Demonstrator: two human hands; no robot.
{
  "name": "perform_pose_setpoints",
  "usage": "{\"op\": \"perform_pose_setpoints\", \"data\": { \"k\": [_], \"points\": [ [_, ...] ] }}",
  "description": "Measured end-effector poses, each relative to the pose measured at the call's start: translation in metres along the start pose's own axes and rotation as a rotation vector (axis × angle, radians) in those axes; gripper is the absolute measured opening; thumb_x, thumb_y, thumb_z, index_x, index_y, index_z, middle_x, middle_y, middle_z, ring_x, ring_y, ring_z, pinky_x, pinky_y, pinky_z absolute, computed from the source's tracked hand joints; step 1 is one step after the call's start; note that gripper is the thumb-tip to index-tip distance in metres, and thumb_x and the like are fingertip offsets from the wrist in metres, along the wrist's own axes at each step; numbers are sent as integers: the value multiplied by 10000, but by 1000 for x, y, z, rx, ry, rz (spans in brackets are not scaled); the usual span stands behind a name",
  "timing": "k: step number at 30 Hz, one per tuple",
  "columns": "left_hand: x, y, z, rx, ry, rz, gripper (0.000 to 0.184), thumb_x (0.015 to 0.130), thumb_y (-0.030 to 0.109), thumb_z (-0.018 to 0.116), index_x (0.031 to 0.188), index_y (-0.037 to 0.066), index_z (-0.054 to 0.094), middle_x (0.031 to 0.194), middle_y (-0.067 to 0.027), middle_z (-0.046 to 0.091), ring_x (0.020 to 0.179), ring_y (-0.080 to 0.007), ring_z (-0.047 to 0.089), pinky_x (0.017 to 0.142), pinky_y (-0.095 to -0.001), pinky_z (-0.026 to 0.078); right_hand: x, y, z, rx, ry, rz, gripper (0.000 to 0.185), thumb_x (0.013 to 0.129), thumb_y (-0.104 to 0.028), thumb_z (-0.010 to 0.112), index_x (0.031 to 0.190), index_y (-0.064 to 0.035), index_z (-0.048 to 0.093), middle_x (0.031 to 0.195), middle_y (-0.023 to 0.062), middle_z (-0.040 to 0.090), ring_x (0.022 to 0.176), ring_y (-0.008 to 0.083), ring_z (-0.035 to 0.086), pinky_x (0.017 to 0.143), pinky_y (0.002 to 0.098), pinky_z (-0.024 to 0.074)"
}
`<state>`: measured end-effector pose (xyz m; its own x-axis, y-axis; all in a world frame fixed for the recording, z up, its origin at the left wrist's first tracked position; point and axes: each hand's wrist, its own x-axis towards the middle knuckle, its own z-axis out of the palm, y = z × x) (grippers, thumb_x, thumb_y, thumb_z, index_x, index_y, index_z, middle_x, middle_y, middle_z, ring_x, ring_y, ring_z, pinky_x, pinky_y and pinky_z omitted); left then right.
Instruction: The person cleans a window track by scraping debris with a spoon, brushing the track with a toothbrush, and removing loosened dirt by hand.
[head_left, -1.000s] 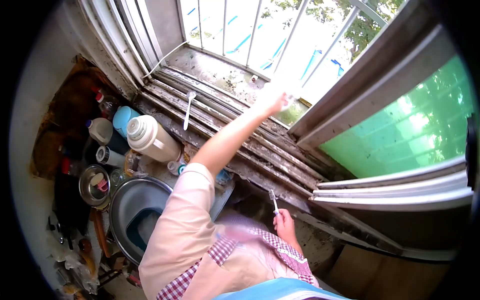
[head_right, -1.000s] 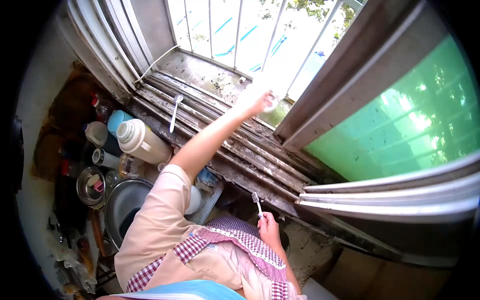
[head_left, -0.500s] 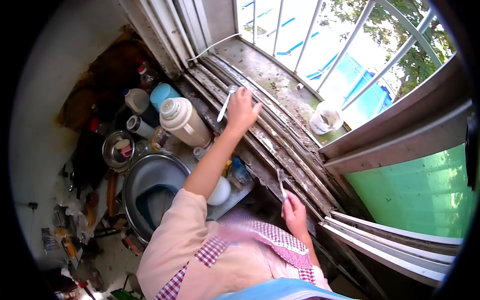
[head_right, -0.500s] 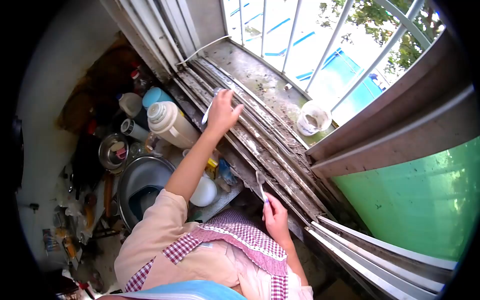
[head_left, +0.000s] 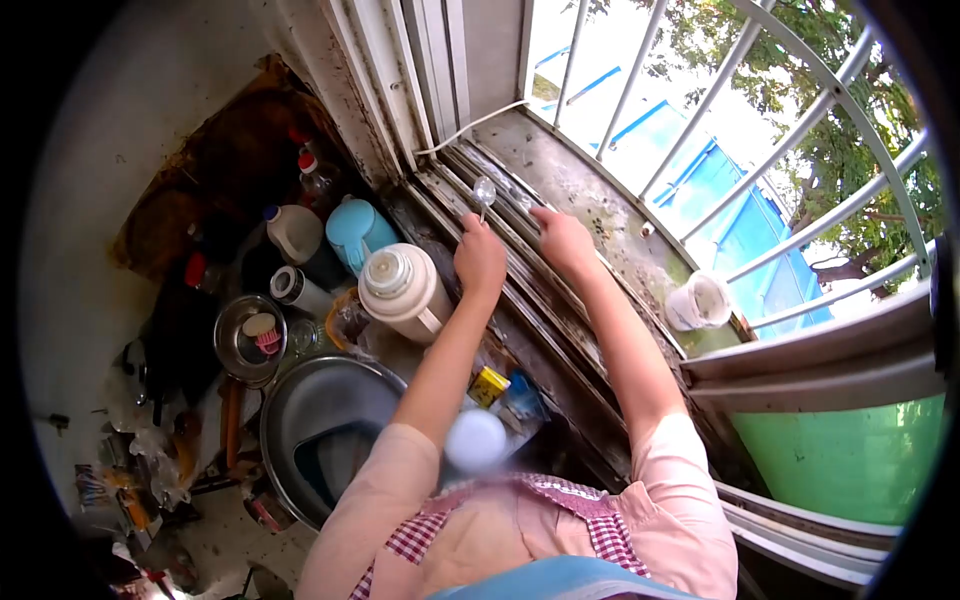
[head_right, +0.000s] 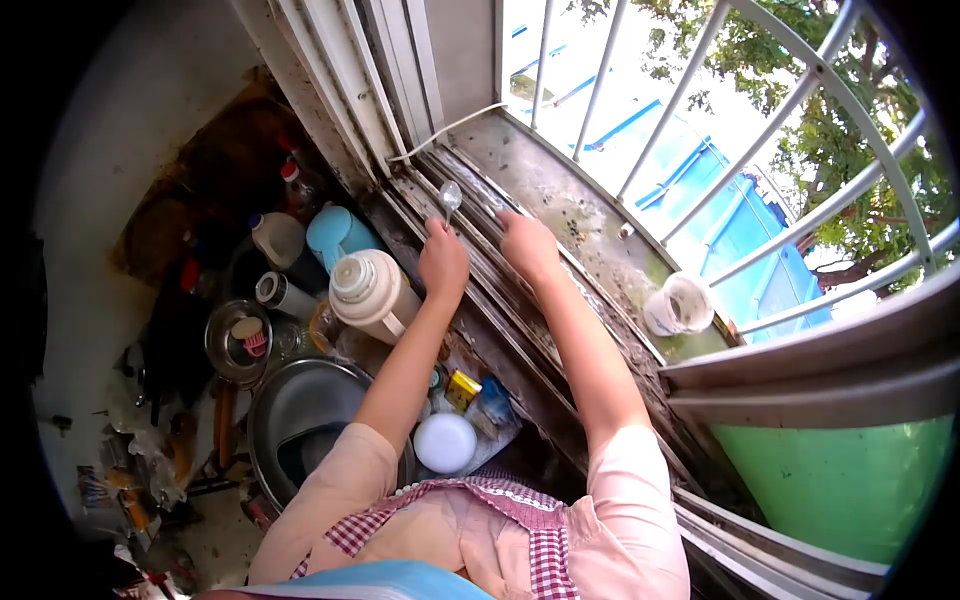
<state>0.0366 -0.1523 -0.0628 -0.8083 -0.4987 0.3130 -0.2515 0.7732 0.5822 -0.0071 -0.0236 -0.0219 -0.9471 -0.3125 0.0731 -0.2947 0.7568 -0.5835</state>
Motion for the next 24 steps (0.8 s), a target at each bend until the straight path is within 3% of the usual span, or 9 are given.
{"op": "perform_pose_setpoints", "data": {
  "k": [3, 6, 7, 12, 14, 15, 19, 24],
  "points": [
    [12, 7, 0, -76, 29, -136, 133, 895, 143, 417, 990, 50, 413, 811, -217, 617, 759, -401, 592, 647, -487, 458, 52, -13, 23, -100, -56, -57, 308, 842, -139, 449, 1114, -139, 595, 932, 190, 622, 872, 364, 589, 765, 412, 468],
    [10, 4, 11, -220, 130, -76, 165, 898, 150, 412, 1020, 40, 421, 847, -213, 615, 767, -412, 584, 653, -489, 450, 84, -19, 39, -124, -59, -109, 299, 844, -142, 442, 1100, -139, 595, 913, 199, 622, 864, 370, 588, 757, 421, 466],
    [10, 1, 11, -409, 179, -142, 189, 896, 134, 412, 1048, 23, 427, 881, -218, 602, 787, -420, 570, 668, -476, 438, 94, -16, 48, -96, -55, -101, 291, 849, -149, 440, 1096, -139, 595, 912, 202, 621, 864, 373, 586, 755, 423, 464],
    [8, -12, 24, -562, 379, -70, 195, 885, 82, 424, 1067, 10, 421, 900, -231, 583, 807, -418, 563, 668, -444, 449, 117, -30, 49, -7, -62, -32, 297, 880, -174, 420, 1137, -129, 562, 946, 219, 614, 909, 373, 581, 774, 427, 451],
    [8, -15, 30, -583, 428, -64, 196, 884, 72, 425, 1065, -2, 418, 902, -232, 575, 804, -419, 560, 678, -437, 451, 137, -24, 60, 57, -97, -120, 381, 844, -131, 430, 1210, -175, 529, 997, 209, 611, 941, 353, 584, 806, 411, 454],
    [8, -13, 28, -619, 433, -92, 182, 896, 96, 422, 1033, -23, 440, 889, -212, 577, 799, -374, 575, 686, -411, 444, 145, -28, 65, 49, -110, -151, 418, 820, -109, 442, 1222, -196, 522, 1004, 201, 613, 942, 344, 589, 810, 406, 460],
    [7, -12, 27, -617, 413, -110, 185, 895, 104, 432, 1034, -18, 443, 895, -200, 577, 788, -354, 585, 676, -389, 454, 165, -43, 81, -175, -135, -198, 463, 800, -90, 457, 1240, -226, 511, 1013, 190, 616, 939, 331, 599, 818, 404, 471],
    [7, -10, 25, -601, 405, -94, 181, 898, 101, 421, 1036, -13, 444, 878, -194, 576, 773, -356, 580, 671, -391, 453, 163, -60, 83, -291, -166, -157, 365, 819, -133, 465, 1159, -206, 573, 1001, 186, 622, 930, 327, 605, 811, 407, 481]
  ]
}}
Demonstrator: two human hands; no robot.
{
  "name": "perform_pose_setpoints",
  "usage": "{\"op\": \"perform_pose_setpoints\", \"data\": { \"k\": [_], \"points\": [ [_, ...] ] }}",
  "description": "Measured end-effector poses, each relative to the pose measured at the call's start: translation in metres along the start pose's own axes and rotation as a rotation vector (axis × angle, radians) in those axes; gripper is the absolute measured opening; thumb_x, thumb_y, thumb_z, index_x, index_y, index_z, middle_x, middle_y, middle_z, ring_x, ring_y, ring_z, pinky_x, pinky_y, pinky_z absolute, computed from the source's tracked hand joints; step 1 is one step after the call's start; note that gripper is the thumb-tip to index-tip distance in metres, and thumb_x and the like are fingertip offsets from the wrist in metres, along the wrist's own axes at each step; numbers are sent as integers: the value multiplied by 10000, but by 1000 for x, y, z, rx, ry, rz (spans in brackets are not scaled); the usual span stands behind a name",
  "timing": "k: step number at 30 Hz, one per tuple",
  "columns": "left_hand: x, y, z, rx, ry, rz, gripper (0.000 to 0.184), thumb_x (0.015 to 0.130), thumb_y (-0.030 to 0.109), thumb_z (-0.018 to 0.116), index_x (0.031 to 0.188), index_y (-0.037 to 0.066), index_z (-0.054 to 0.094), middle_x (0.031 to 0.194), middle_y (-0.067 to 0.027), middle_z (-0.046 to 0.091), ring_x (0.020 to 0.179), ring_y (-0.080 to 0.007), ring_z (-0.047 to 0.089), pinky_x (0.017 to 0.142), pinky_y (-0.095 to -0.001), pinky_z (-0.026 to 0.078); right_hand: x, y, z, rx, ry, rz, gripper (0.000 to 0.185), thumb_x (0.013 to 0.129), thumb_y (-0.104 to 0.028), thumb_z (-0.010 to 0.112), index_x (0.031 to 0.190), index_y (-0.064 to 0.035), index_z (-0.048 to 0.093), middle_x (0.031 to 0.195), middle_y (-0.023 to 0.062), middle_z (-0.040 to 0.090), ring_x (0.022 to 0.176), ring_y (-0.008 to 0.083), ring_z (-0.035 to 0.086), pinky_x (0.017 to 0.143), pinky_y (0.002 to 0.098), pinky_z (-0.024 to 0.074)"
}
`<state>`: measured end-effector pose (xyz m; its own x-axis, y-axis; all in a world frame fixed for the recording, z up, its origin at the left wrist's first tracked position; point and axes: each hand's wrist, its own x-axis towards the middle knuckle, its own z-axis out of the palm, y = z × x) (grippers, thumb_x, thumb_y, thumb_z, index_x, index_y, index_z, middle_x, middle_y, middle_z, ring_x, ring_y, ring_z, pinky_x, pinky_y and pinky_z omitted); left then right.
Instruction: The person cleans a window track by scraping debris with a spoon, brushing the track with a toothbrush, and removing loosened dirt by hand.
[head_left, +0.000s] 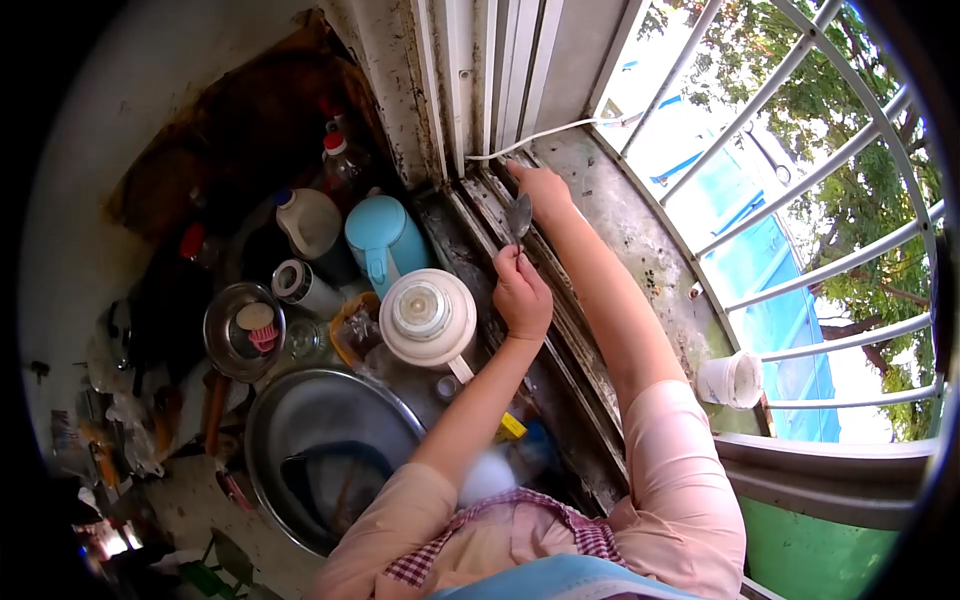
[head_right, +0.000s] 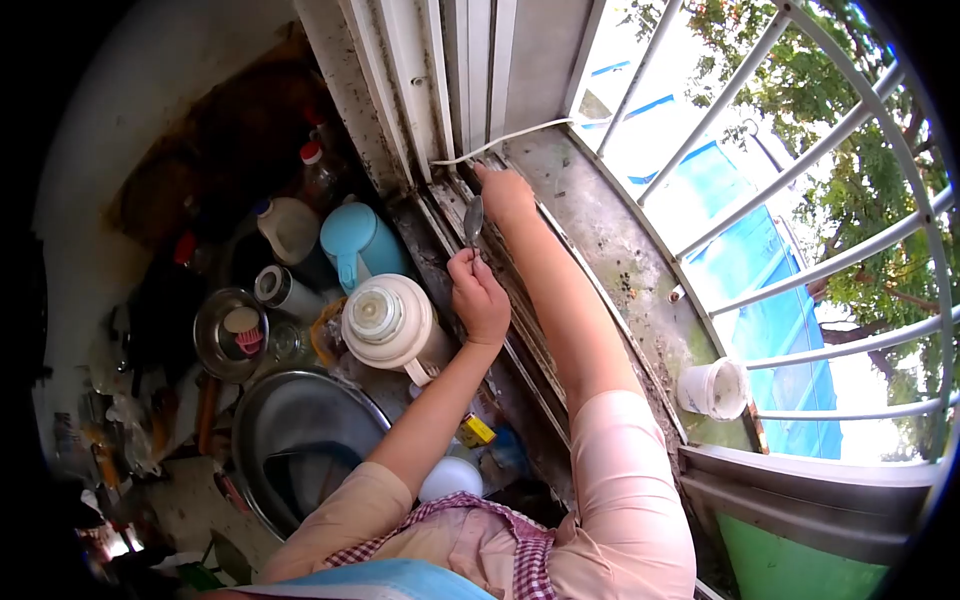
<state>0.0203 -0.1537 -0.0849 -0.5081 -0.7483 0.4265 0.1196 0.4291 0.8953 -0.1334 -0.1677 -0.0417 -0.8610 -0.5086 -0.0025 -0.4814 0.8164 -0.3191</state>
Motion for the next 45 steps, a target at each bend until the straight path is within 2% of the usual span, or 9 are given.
{"op": "perform_pose_setpoints", "data": {
  "k": [10, 15, 18, 32, 34, 37, 39, 41, 45],
  "points": [
    [-2, 1, 0, -4, 21, -35, 182, 899, 113, 433, 1038, -2, 450, 865, -193, 575, 752, -354, 575, 666, -396, 448, -33, 34, -53, -159, -217, -164, 461, 766, -6, 474, 1187, -170, 567, 1001, 189, 615, 928, 331, 597, 816, 394, 468],
    [0, -8, 4, 0, 46, 17, 180, 896, 113, 439, 1032, -5, 451, 866, -198, 579, 752, -355, 579, 663, -393, 455, -9, 27, -16, -57, -97, -72, 343, 867, -176, 462, 1190, -241, 557, 922, 205, 621, 875, 344, 598, 750, 410, 467],
    [-1, -10, 4, -25, 41, 34, 181, 895, 115, 439, 1029, -5, 452, 865, -208, 584, 757, -373, 579, 657, -410, 454, -34, 47, -3, -28, -164, -24, 352, 878, -164, 447, 1206, -245, 546, 923, 205, 618, 856, 357, 593, 730, 413, 463],
    [1, -4, -1, 27, -21, 68, 176, 875, 81, 417, 1035, 9, 427, 885, -235, 582, 768, -417, 580, 622, -460, 467, -322, 91, -96, 145, -452, 511, 486, 826, -14, 387, 1260, -199, 504, 1068, 193, 595, 869, 220, 600, 794, 300, 438],
    [1, -5, 2, 9, -8, 74, 170, 877, 82, 418, 1030, 8, 426, 880, -236, 582, 763, -416, 581, 620, -462, 467, -327, 91, -117, 68, -477, 488, 510, 785, -31, 423, 1245, -230, 519, 1053, 191, 596, 933, 294, 598, 842, 358, 445],
    [2, -8, 4, 33, 5, 106, 162, 879, 82, 419, 1021, 5, 426, 870, -230, 585, 759, -412, 583, 607, -459, 468, -283, 74, -114, 32, -200, 336, 431, 848, -130, 422, 1246, -270, 512, 1091, 100, 614, 946, 269, 600, 834, 364, 464],
    [2, -6, 4, 47, 9, 114, 155, 881, 82, 415, 1014, 3, 426, 861, -226, 586, 754, -411, 584, 598, -458, 468, -236, 47, -109, 11, -310, 468, 442, 850, -130, 425, 1259, -282, 495, 1071, 103, 620, 955, 262, 600, 831, 359, 468],
    [3, -3, 4, 53, 8, 116, 149, 883, 82, 413, 1009, 4, 427, 858, -228, 585, 749, -412, 582, 594, -458, 465, -221, 47, -86, 9, -318, 401, 471, 848, -117, 420, 1269, -320, 474, 1040, 132, 618, 945, 272, 601, 813, 379, 467],
    [3, -1, 4, 63, 9, 146, 140, 886, 82, 409, 1002, 7, 427, 834, -225, 584, 735, -412, 579, 588, -460, 459, -272, 68, -75, -37, -302, 478, 495, 838, -107, 419, 1267, -348, 465, 1008, 149, 620, 921, 294, 600, 801, 401, 464]
  ]
}}
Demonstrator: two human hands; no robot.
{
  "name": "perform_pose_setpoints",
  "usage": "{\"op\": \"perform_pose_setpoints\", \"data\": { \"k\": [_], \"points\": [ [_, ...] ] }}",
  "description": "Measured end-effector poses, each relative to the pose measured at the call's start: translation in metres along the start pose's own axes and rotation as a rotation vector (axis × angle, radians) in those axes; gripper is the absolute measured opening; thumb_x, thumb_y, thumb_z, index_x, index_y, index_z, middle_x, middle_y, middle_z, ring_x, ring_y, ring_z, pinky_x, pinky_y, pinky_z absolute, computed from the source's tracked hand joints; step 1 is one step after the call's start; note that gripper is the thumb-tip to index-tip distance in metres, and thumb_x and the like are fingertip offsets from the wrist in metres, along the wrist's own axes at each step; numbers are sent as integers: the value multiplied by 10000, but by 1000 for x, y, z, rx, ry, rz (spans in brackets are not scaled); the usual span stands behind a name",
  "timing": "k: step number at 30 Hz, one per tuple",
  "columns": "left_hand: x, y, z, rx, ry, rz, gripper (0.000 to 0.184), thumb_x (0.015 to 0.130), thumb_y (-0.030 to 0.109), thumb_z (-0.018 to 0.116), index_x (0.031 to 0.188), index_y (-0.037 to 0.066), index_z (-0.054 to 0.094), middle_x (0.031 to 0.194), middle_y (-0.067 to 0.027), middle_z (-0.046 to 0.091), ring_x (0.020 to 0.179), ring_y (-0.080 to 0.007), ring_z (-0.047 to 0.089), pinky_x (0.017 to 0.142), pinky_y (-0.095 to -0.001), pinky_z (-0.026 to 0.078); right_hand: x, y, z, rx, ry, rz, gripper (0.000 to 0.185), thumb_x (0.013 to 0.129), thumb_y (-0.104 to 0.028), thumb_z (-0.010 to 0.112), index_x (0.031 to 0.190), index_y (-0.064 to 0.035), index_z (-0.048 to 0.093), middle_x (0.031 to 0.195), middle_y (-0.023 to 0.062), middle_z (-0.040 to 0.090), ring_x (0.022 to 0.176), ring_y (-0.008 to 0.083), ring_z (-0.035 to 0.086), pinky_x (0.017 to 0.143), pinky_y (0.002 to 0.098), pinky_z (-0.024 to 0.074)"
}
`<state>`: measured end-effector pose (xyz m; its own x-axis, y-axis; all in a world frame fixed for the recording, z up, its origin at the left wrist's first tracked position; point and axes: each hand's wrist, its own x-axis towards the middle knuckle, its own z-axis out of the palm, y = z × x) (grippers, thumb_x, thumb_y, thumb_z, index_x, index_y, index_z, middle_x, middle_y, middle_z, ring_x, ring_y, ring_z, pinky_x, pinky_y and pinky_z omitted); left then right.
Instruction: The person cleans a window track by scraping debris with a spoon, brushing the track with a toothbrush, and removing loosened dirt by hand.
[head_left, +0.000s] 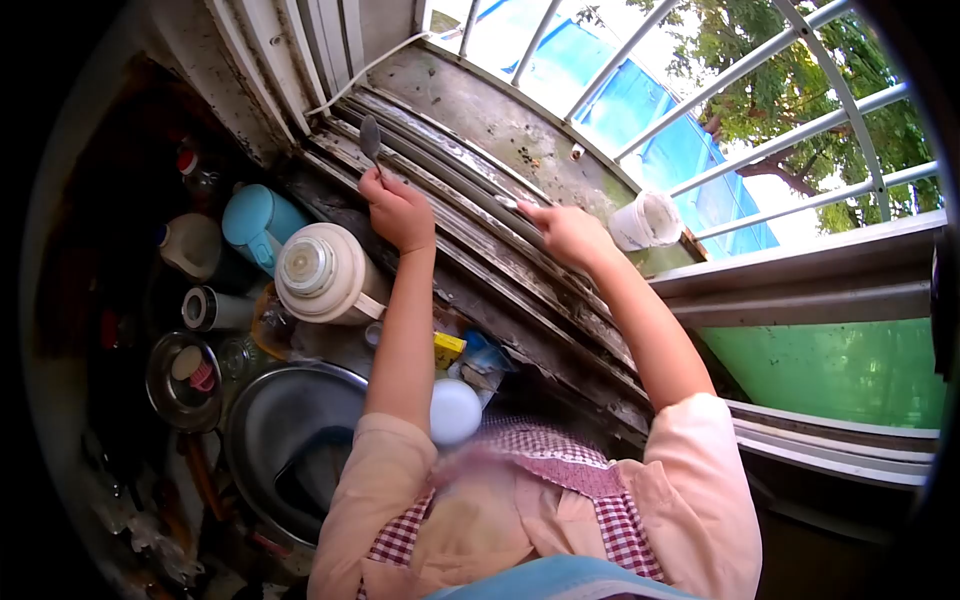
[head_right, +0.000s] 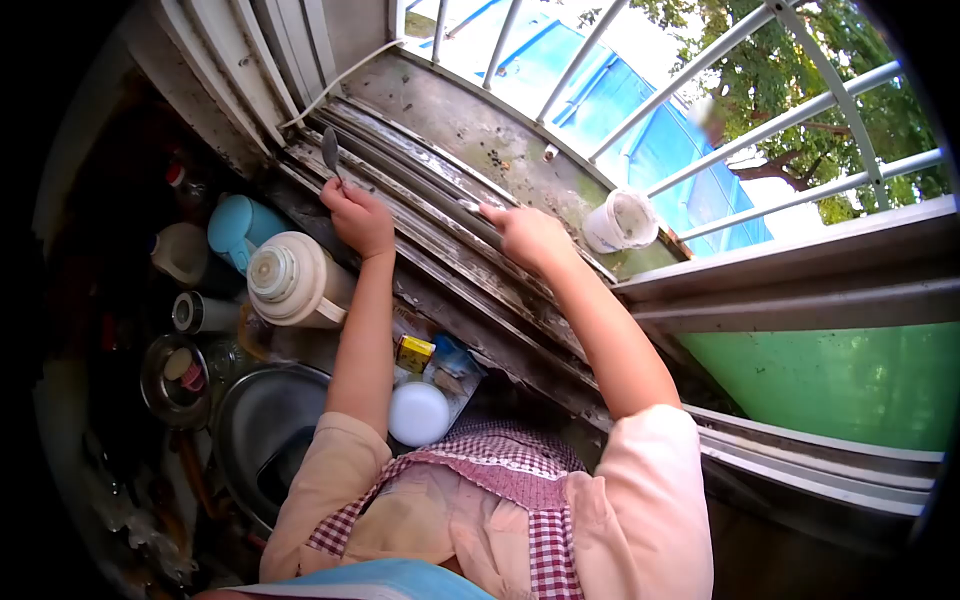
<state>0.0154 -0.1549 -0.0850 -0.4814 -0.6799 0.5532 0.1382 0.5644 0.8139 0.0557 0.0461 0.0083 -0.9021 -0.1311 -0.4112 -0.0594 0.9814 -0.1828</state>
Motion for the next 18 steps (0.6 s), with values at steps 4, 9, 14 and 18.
{"op": "perform_pose_setpoints", "data": {
  "k": [4, 9, 14, 18],
  "points": [
    [-1, -2, 0, 0, -36, -25, 142, 883, 78, 413, 1004, 7, 428, 848, -221, 593, 750, -406, 586, 598, -453, 467, -66, 43, 24, -31, 41, 142, 541, 823, -100, 421, 1279, -391, 430, 939, 173, 619, 870, 323, 603, 767, 421, 465],
    [0, 2, -3, 28, -63, -55, 154, 879, 77, 420, 1019, 15, 433, 862, -222, 603, 762, -397, 594, 608, -449, 476, -131, 76, 19, -120, -51, 382, 523, 824, -113, 427, 1275, -377, 441, 913, 178, 621, 873, 327, 602, 765, 417, 467],
    [1, 4, -5, 69, -103, -123, 169, 881, 108, 421, 1032, 32, 436, 868, -214, 613, 742, -400, 594, 592, -466, 469, -106, 65, -13, -20, 173, 139, 435, 837, -141, 439, 1240, -292, 503, 934, 193, 615, 860, 344, 594, 782, 430, 458],
    [1, 4, -6, 68, -90, -123, 182, 878, 116, 426, 1046, 46, 431, 870, -217, 610, 754, -406, 592, 600, -475, 466, 15, -13, -40, 147, 173, -137, 395, 875, -129, 436, 1259, -207, 491, 1035, 207, 589, 866, 324, 597, 791, 360, 445]
  ]
}}
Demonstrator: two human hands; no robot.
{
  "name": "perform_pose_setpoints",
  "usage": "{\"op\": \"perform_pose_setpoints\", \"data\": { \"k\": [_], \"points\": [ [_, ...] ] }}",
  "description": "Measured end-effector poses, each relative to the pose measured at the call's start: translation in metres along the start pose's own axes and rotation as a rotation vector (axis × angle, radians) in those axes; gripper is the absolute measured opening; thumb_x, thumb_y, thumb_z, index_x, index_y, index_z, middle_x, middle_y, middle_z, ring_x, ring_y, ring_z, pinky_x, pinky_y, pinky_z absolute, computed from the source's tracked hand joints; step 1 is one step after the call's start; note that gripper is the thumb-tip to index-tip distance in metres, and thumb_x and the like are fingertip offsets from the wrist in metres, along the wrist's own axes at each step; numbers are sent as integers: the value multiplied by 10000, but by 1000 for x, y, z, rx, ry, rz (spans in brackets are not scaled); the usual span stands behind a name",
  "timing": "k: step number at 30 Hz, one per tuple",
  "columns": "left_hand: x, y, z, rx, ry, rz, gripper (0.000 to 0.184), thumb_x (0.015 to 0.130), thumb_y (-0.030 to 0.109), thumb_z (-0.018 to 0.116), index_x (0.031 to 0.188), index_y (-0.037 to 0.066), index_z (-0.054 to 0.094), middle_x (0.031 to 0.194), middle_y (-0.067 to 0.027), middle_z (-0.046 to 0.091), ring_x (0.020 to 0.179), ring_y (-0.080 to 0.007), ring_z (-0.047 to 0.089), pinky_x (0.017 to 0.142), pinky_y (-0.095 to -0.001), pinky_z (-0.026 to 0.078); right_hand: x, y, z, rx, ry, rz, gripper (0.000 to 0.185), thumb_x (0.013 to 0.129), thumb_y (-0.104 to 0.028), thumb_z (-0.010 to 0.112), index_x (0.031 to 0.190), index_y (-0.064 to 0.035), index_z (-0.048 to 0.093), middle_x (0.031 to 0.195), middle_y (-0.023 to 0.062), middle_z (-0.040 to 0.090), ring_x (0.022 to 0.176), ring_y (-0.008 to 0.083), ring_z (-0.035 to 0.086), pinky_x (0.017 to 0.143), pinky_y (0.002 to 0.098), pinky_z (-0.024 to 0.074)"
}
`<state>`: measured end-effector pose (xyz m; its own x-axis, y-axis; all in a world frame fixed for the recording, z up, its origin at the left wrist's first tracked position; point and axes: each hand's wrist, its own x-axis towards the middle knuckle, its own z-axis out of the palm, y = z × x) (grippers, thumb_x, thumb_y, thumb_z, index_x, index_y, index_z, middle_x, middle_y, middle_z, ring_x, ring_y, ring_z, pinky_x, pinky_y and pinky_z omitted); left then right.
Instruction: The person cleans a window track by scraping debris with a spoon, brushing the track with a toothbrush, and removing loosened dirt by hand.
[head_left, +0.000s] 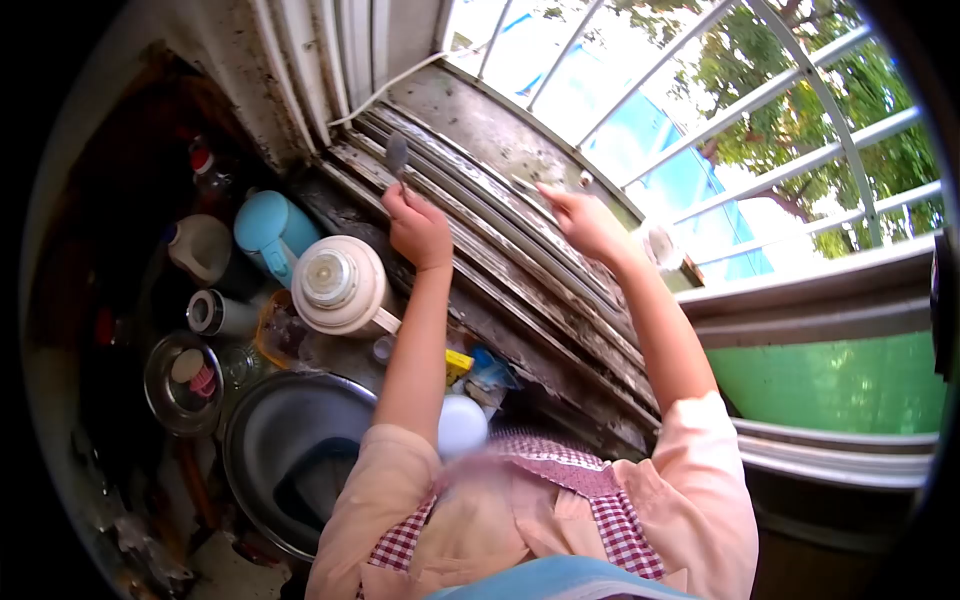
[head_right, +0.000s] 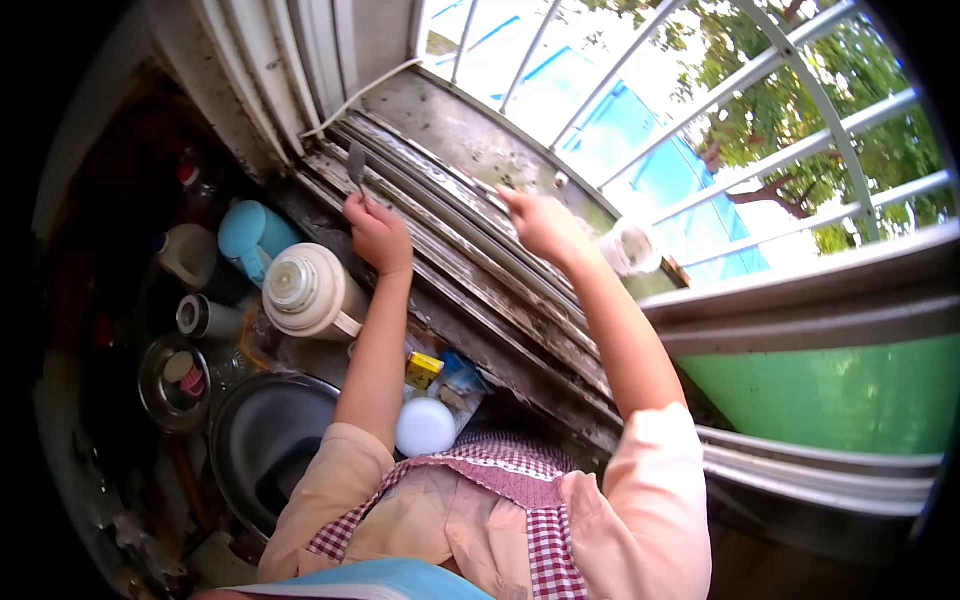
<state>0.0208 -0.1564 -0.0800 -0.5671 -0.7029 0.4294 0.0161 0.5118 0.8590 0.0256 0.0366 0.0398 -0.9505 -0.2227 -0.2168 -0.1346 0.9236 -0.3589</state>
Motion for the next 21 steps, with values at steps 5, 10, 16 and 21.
{"op": "perform_pose_setpoints", "data": {
  "k": [5, 10, 16, 21],
  "points": [
    [-1, -2, 2, -40, 27, -33, 203, 877, 110, 431, 1054, 10, 446, 892, -226, 598, 789, -408, 582, 644, -461, 454, 166, -56, 52, 71, 46, -232, 380, 873, -157, 451, 1242, -220, 515, 1028, 178, 611, 910, 320, 593, 798, 375, 451],
    [0, -3, 4, -32, 43, -21, 195, 875, 97, 432, 1045, 2, 449, 893, -234, 591, 796, -406, 579, 658, -446, 454, 226, -114, 87, 66, 126, -315, 336, 845, -173, 434, 1156, -160, 561, 994, 180, 616, 933, 345, 586, 792, 406, 465],
    [-2, -4, 3, -103, -1, -40, 190, 891, 114, 435, 1044, 0, 449, 880, -226, 589, 808, -394, 577, 666, -422, 454, 187, -52, 65, -123, -192, -402, 376, 848, -148, 436, 1201, -190, 559, 907, 223, 617, 851, 353, 602, 779, 402, 460],
    [-2, 0, 1, -13, -19, -62, 195, 884, 103, 438, 1046, -6, 454, 892, -209, 595, 787, -383, 584, 662, -415, 457, 225, -48, 47, 8, -162, -402, 351, 848, -148, 464, 1177, -192, 577, 949, 196, 627, 913, 331, 599, 809, 376, 465]
  ]
}}
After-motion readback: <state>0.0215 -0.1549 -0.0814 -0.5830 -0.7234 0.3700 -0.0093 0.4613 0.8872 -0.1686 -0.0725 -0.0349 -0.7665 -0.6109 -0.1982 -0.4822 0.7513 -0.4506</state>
